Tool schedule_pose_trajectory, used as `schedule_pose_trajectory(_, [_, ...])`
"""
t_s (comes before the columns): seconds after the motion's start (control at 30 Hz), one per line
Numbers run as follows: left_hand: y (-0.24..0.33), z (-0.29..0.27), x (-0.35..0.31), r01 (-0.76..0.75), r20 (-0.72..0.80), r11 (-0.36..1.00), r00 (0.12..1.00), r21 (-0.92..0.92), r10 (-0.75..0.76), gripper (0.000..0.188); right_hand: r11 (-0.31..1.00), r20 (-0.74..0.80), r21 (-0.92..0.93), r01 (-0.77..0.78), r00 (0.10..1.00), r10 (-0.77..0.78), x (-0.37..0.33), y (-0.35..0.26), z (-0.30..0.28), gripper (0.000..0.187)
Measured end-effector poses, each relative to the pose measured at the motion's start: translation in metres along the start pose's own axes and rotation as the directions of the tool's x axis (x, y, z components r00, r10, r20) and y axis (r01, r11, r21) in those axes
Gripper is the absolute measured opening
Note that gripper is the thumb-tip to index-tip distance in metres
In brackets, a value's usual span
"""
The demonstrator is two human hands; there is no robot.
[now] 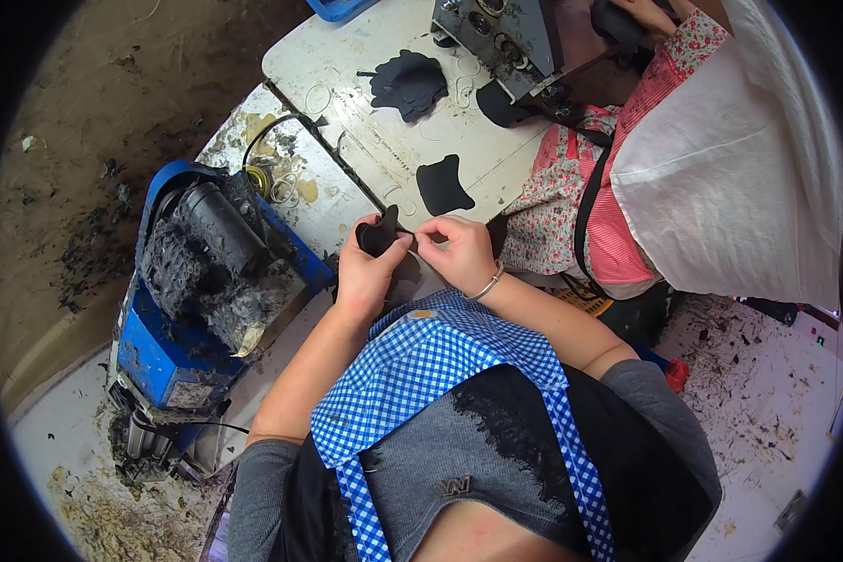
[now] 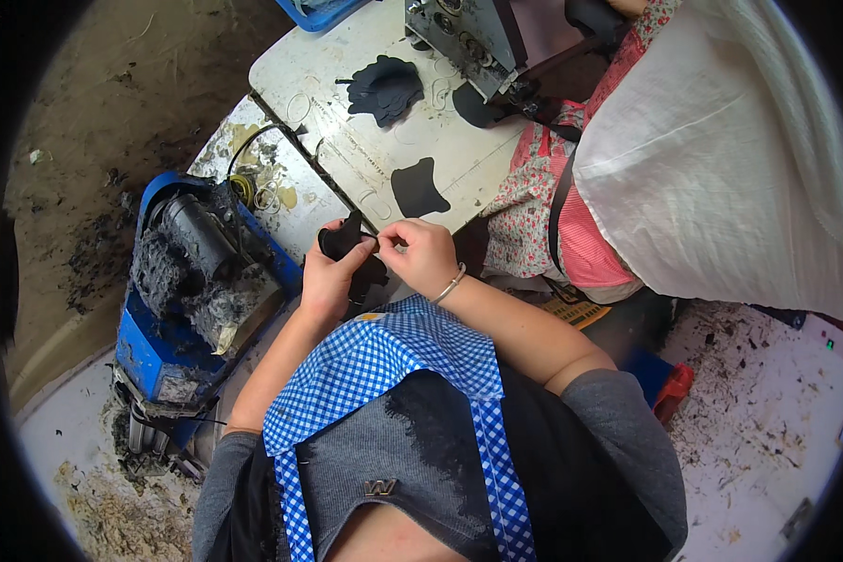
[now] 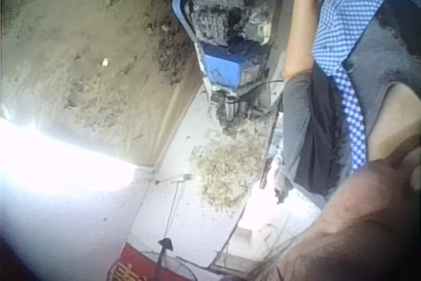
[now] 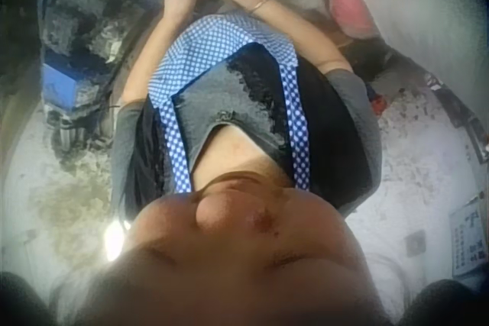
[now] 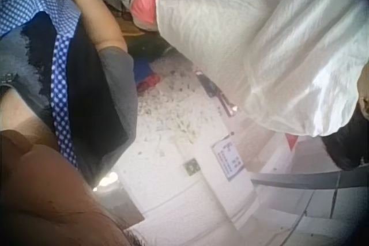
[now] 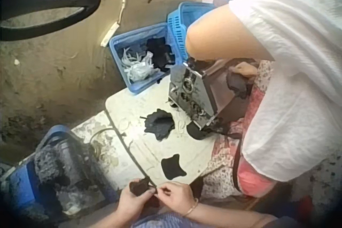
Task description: The recorder and a coworker are skiving or thinning leather components using table-top machines in a factory setting.
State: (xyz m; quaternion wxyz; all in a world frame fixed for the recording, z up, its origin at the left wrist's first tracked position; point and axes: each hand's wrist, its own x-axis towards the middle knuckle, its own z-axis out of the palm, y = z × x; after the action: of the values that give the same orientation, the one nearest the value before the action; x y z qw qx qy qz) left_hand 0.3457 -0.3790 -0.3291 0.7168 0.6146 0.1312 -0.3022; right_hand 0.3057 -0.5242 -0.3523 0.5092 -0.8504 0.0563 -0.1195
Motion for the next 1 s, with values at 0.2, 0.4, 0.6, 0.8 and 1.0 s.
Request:
schedule_pose_trajectory(0.2, [0.000,0.003,0.003,-0.103,-0.053,0.986,0.992,0.134,0.111,0.035,1.000,0.025,0.005,-0.009,1.000,0.009,0.002,-0.002,0.003,0.008])
schedule_pose_trajectory(0.4, [-0.002,-0.008,0.004,-0.070,-0.140,0.997,0.988,-0.014,0.067,0.038,0.339,0.252,0.643,-0.686,0.608,0.753,0.013,0.036,0.002,0.015])
schedule_pose_trajectory(0.6, [-0.020,-0.031,0.013,-0.154,-0.260,0.987,0.956,-0.041,0.138,0.032,0.979,-0.525,-0.191,-0.070,0.850,-0.042,0.058,0.060,-0.044,0.005])
schedule_pose_trajectory(0.8, [0.002,-0.022,0.004,-0.140,-0.071,0.974,0.989,-0.177,0.130,0.031,0.858,0.224,-0.458,0.235,0.964,-0.145,0.031,0.074,-0.017,0.010])
schedule_pose_trajectory(1.0, [0.005,-0.019,0.003,0.023,0.207,0.968,0.978,-0.251,0.030,0.037,0.298,0.661,0.590,-0.751,0.661,0.357,0.026,0.004,-0.014,0.021])
